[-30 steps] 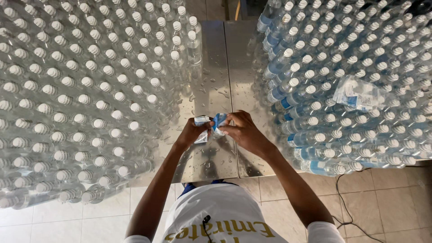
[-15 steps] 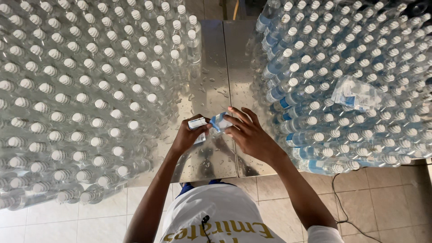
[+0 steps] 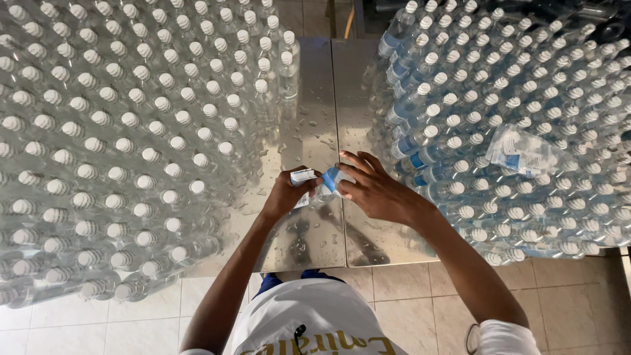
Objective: The person picks up plastic water bottles from a table, applies labels to them by hand, and places them back on the table. The task is performed repeatedly in a repetitive manner.
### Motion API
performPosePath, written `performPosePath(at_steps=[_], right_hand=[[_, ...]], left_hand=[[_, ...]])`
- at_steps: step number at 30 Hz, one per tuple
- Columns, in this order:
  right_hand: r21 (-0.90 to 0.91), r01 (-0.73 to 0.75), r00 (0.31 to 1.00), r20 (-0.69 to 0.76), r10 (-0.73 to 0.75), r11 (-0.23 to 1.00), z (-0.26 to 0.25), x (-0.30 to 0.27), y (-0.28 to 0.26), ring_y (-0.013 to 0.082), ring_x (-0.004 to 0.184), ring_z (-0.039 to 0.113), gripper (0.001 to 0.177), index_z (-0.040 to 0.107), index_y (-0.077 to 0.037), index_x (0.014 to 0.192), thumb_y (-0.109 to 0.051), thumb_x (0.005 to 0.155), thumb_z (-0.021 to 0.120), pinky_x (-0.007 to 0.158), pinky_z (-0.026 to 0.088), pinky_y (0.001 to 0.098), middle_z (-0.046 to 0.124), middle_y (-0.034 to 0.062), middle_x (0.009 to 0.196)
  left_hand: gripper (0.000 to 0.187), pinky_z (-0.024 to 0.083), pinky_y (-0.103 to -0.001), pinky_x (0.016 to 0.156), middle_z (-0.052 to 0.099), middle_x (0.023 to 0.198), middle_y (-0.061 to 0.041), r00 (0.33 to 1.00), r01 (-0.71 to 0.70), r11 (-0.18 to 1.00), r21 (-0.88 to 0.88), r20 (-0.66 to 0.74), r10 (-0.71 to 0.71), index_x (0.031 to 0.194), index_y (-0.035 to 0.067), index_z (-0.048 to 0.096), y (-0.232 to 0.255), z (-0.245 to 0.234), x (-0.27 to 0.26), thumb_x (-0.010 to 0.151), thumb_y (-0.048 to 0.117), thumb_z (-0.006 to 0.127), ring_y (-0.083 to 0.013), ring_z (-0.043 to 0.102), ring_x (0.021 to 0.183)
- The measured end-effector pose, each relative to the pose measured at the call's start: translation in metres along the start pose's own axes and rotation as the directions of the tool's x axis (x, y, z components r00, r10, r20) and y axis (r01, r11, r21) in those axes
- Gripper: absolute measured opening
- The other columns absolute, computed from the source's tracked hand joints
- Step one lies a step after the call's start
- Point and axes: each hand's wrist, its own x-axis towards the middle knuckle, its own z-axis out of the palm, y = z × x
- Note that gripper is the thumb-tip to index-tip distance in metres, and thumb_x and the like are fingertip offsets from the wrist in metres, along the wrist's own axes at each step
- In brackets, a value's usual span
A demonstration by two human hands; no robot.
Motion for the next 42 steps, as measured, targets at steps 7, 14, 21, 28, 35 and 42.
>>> performPosePath(at_steps=[7,14,21,28,35,42], right_hand=[[0.207,-0.02,0.998,0.067,0.006,0.978,0.036,-0.002,0.009,0.0433,0.163,0.031,0.01,0.059,-0.017,0.114,-0.026,0.115,0.054,0.125,0.033,0.0623,0.056,0.0129,0.15],[0.289,-0.079,0.996,-0.004,0.084,0.954,0.056,-0.012,0.002,0.0426,0.161,0.036,0.017,0.068,-0.016,0.12,-0.027,0.114,0.057,0.125,0.035,0.059,0.057,0.0126,0.145],[0.106,-0.017,0.973,-0.226,0.041,0.994,0.043,-0.014,-0.009,0.0357,0.155,0.047,0.005,0.066,-0.014,0.108,-0.019,0.109,0.065,0.121,0.042,0.0572,0.064,0.006,0.139],[0.139,0.036,0.979,-0.206,-0.006,0.99,-0.014,-0.007,-0.009,0.0329,0.152,0.053,0.006,0.072,-0.011,0.106,-0.017,0.106,0.07,0.124,0.04,0.0597,0.075,0.0055,0.121],[0.366,-0.042,0.998,-0.035,0.059,0.93,0.018,-0.008,0.029,0.0418,0.16,0.041,0.011,0.066,-0.01,0.111,-0.02,0.108,0.064,0.125,0.035,0.0608,0.069,0.0109,0.139],[0.459,-0.059,0.997,0.062,0.034,0.886,0.034,-0.008,0.042,0.0433,0.163,0.034,0.009,0.066,-0.016,0.11,-0.025,0.11,0.063,0.126,0.029,0.0617,0.066,0.008,0.143]], left_hand=[[0.013,0.048,-0.03,0.077,0.072,0.063,-0.007,0.994,0.109,0.994,-0.014,-0.007,-0.109,0.108,0.006,0.084,-0.012,-0.018,-0.006,0.1,0.015,0.081,-0.0133,0.059,0.064],[0.014,0.053,-0.033,0.078,0.073,0.068,-0.009,0.994,0.112,0.984,-0.138,0.018,-0.11,0.109,0.001,0.083,-0.036,-0.024,-0.009,0.099,0.011,0.082,-0.0167,0.066,0.064],[0.017,0.056,-0.034,0.079,0.075,0.072,-0.012,0.996,0.085,0.982,-0.169,0.045,-0.079,0.109,0.0,0.083,-0.019,-0.023,-0.01,0.101,0.015,0.08,-0.0193,0.072,0.067],[0.017,0.052,-0.032,0.079,0.074,0.069,-0.009,0.99,-0.015,0.994,-0.106,0.135,0.029,0.107,0.003,0.084,0.032,-0.017,0.003,0.104,0.018,0.078,-0.0158,0.066,0.067],[0.012,0.053,-0.034,0.071,0.067,0.066,-0.007,0.982,0.163,0.975,-0.155,0.126,-0.144,0.097,0.002,0.081,0.028,-0.012,0.023,0.098,0.014,0.08,-0.0157,0.061,0.062],[0.017,0.054,-0.035,0.068,0.067,0.061,-0.008,0.953,0.267,0.956,-0.121,0.182,-0.243,0.078,0.004,0.076,0.033,-0.009,0.024,0.093,0.011,0.08,-0.0176,0.063,0.058]])
